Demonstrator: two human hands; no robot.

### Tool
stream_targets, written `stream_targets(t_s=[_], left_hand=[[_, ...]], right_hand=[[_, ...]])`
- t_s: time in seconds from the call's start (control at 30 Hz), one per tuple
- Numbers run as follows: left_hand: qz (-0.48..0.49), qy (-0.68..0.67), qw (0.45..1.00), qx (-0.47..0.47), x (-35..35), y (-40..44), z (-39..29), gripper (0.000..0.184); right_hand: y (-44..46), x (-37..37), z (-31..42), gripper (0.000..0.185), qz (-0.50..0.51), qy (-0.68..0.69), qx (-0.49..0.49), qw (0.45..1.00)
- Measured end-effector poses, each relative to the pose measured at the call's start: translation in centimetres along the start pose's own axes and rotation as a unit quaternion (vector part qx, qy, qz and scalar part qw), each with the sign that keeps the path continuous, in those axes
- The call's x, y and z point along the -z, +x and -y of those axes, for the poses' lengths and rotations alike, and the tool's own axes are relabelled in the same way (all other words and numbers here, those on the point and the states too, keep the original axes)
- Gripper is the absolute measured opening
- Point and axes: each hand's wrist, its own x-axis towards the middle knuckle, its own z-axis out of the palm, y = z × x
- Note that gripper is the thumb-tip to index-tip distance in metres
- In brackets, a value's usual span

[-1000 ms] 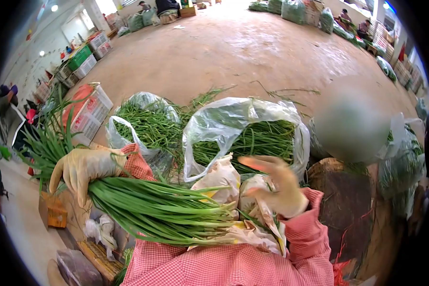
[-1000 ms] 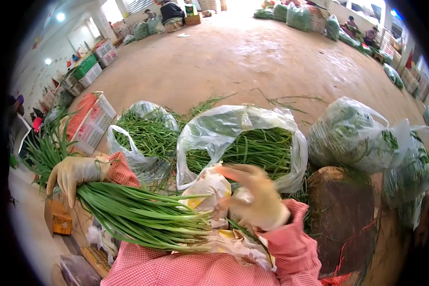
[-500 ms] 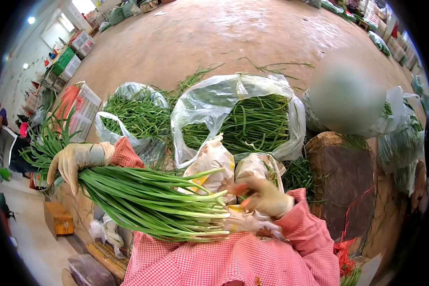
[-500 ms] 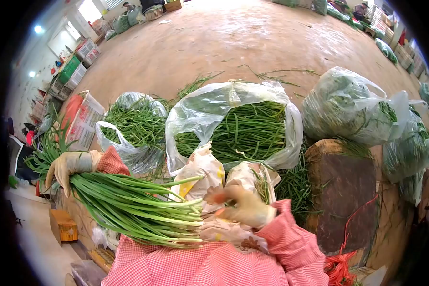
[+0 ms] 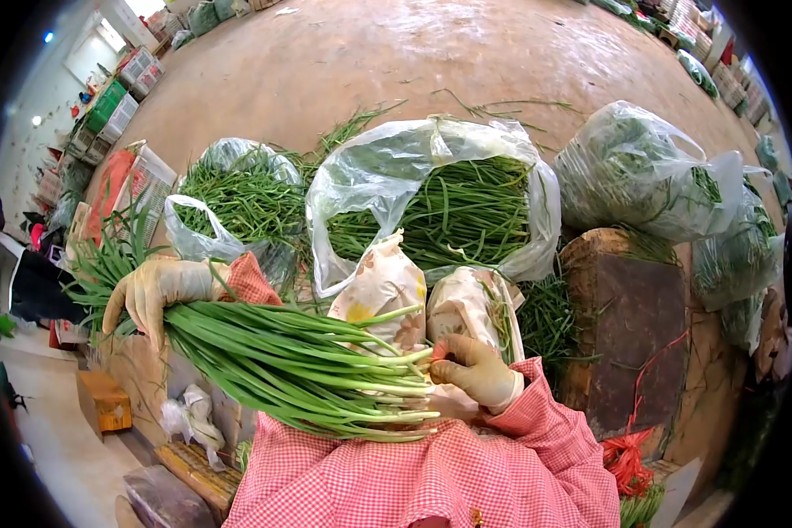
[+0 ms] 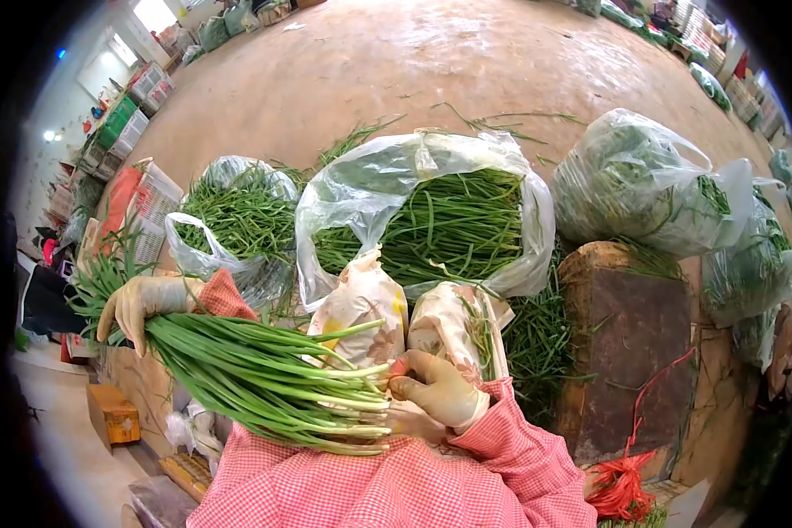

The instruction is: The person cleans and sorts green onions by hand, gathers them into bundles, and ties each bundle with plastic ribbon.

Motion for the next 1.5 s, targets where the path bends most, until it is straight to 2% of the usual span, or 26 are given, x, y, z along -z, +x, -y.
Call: stream_targets(t_s=[0.07,0.13,0.17,0.33,0.4,0.43,0.47,0.53,0.6,0.67,0.7,0.8,0.83,0.87,0.93,1.0,1.07,1.1,1.13,1.27,1.3,1.37,1.4,1.43,1.47,1.5], left_hand=[[0.006,0.012,1.0,-0.002,-0.2,0.1,-0.1,0.027],[0.016,-0.03,0.999,0.023,-0.2,0.4,0.0,0.027],[0.012,-0.048,0.998,0.035,-0.4,0.4,0.0,0.027],[0.024,0.002,0.999,0.034,-1.6,0.4,-0.2,0.027],[0.022,-0.007,0.999,0.033,-1.8,0.2,-0.4,0.027],[0.021,-0.004,0.999,0.031,-1.9,0.1,-0.5,0.027],[0.023,-0.004,0.999,0.024,-2.0,-0.1,-0.7,0.027],[0.024,-0.004,1.0,0.015,-2.2,-0.4,-1.0,0.028],[0.025,0.005,1.0,0.016,-2.3,-0.6,-1.3,0.028],[0.026,0.036,0.999,0.009,-2.8,-0.9,-1.4,0.028],[0.027,0.066,0.997,0.003,-3.0,-0.9,-1.5,0.028],[0.04,0.027,0.999,0.021,-3.3,-1.0,-1.2,0.028],[0.042,0.02,0.999,0.026,-3.4,-1.0,-1.2,0.028],[0.045,0.012,0.998,0.029,-3.5,-0.9,-1.2,0.028],[0.049,0.001,0.998,0.038,-3.6,-0.8,-1.1,0.028],[0.054,-0.007,0.998,0.044,-3.7,-0.7,-1.1,0.028],[0.057,-0.014,0.997,0.05,-3.9,-0.8,-0.8,0.028],[0.058,-0.018,0.997,0.053,-3.9,-0.7,-0.9,0.028],[0.062,-0.023,0.996,0.055,-4.0,-0.8,-0.7,0.028],[0.07,-0.035,0.995,0.059,-4.4,-0.4,-0.6,0.029],[0.072,-0.032,0.995,0.058,-4.5,-0.4,-0.6,0.029],[0.074,-0.023,0.995,0.058,-4.8,-0.1,-0.8,0.029],[0.08,-0.037,0.994,0.071,-4.9,0.2,-1.0,0.029],[0.087,-0.05,0.991,0.084,-5.0,0.4,-1.1,0.029],[0.087,-0.049,0.992,0.084,-5.0,0.4,-1.0,0.029],[0.081,-0.054,0.991,0.093,-4.9,0.4,-0.7,0.029]], right_hand=[[0.0,-0.1,-0.2,0.03,0.022,0.046,0.005,0.999],[0.6,-1.4,0.7,0.027,0.043,-0.075,0.206,0.975],[0.3,-1.9,1.2,0.033,0.07,0.05,0.086,0.993],[0.5,-2.6,0.5,0.04,0.052,0.116,0.015,0.992],[0.7,-2.4,-0.4,0.036,0.097,-0.033,0.049,0.994],[0.3,-2.9,0.4,0.034,0.085,-0.04,0.126,0.988],[0.2,-2.9,0.5,0.034,0.085,-0.04,0.123,0.988],[0.0,-2.9,0.6,0.03,0.058,-0.214,0.126,0.967],[0.1,-3.0,0.1,0.031,0.052,-0.157,0.056,0.985],[0.6,-2.6,-1.2,0.034,-0.028,-0.336,0.204,0.919],[0.6,-2.6,-1.0,0.034,-0.029,-0.338,0.203,0.919],[0.1,-2.9,0.2,0.029,-0.055,-0.402,0.207,0.89],[0.0,-3.2,0.5,0.027,0.01,-0.22,0.136,0.966],[0.0,-3.5,0.8,0.026,0.075,-0.026,0.06,0.995],[-0.1,-3.8,0.5,0.023,0.059,-0.019,0.039,0.997],[0.4,-3.5,-1.1,0.023,0.036,0.052,0.008,0.998],[0.5,-3.2,-1.2,0.023,0.029,0.013,-0.001,0.999],[0.4,-3.2,-1.0,0.024,0.0,-0.201,0.135,0.97],[0.5,-3.1,-0.8,0.025,-0.029,-0.4,0.263,0.877],[0.2,-2.4,-0.6,0.022,-0.093,-0.467,0.319,0.819],[-0.2,-1.6,-0.4,0.018,-0.101,-0.454,0.335,0.82],[-0.5,1.4,0.1,0.015,-0.181,-0.456,0.381,0.784],[-0.8,3.5,0.0,0.021,-0.235,-0.493,0.375,0.749],[-1.3,5.5,0.2,0.023,-0.307,-0.618,0.313,0.653],[-1.5,6.1,1.8,0.01,-0.362,-0.662,0.323,0.571],[-1.6,5.8,2.7,0.013,-0.352,-0.634,0.348,0.595]])
